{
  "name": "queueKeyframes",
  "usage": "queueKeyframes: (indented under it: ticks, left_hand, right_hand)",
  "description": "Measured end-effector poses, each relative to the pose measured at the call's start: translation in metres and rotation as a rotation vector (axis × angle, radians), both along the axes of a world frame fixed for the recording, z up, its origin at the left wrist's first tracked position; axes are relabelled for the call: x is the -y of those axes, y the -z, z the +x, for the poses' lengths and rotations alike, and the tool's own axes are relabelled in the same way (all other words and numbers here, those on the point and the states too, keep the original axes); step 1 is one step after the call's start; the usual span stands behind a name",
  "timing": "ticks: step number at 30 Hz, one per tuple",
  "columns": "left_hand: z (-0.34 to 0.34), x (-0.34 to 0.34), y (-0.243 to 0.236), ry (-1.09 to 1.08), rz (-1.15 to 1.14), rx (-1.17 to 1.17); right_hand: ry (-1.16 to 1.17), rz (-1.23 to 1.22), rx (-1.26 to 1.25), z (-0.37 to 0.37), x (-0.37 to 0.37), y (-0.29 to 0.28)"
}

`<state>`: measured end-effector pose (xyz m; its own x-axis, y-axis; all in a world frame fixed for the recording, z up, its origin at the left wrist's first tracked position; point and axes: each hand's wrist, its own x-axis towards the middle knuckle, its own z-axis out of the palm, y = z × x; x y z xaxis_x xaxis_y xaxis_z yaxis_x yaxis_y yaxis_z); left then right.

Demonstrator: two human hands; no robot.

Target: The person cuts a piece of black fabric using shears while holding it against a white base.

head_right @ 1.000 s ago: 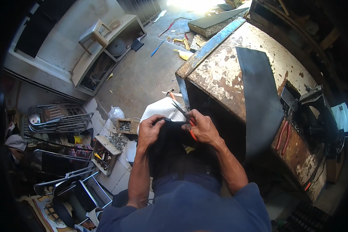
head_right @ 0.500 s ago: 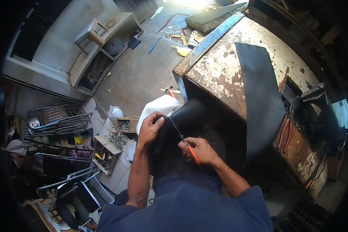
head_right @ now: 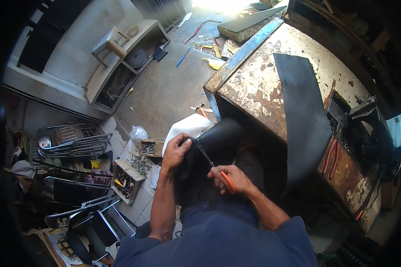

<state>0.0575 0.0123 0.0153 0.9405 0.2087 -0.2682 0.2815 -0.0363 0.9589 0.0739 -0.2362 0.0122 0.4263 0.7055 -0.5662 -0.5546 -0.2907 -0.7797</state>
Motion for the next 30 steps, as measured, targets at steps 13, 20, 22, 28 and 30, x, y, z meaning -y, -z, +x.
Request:
queueKeyframes:
  ticks: [13,20,22,28,30]
  left_hand:
    - [-0.017,0.025,0.009,0.062,-0.067,-0.043]
    - [-0.021,0.017,-0.007,0.083,0.1,0.014]
    - [-0.017,0.019,-0.017,0.132,0.169,0.017]
    - [-0.013,0.021,-0.008,-0.18,0.354,0.054]
    - [-0.015,0.022,-0.013,-0.128,0.319,0.053]
  right_hand:
    - [0.164,0.02,0.086,0.006,-0.029,-0.001]
    - [0.275,0.071,1.062,0.047,-0.029,-0.03]
    - [0.066,0.132,1.067,0.073,-0.029,-0.006]
    - [0.145,-0.013,0.709,0.067,-0.024,0.014]
    - [0.213,0.06,0.619,0.065,-0.024,0.019]
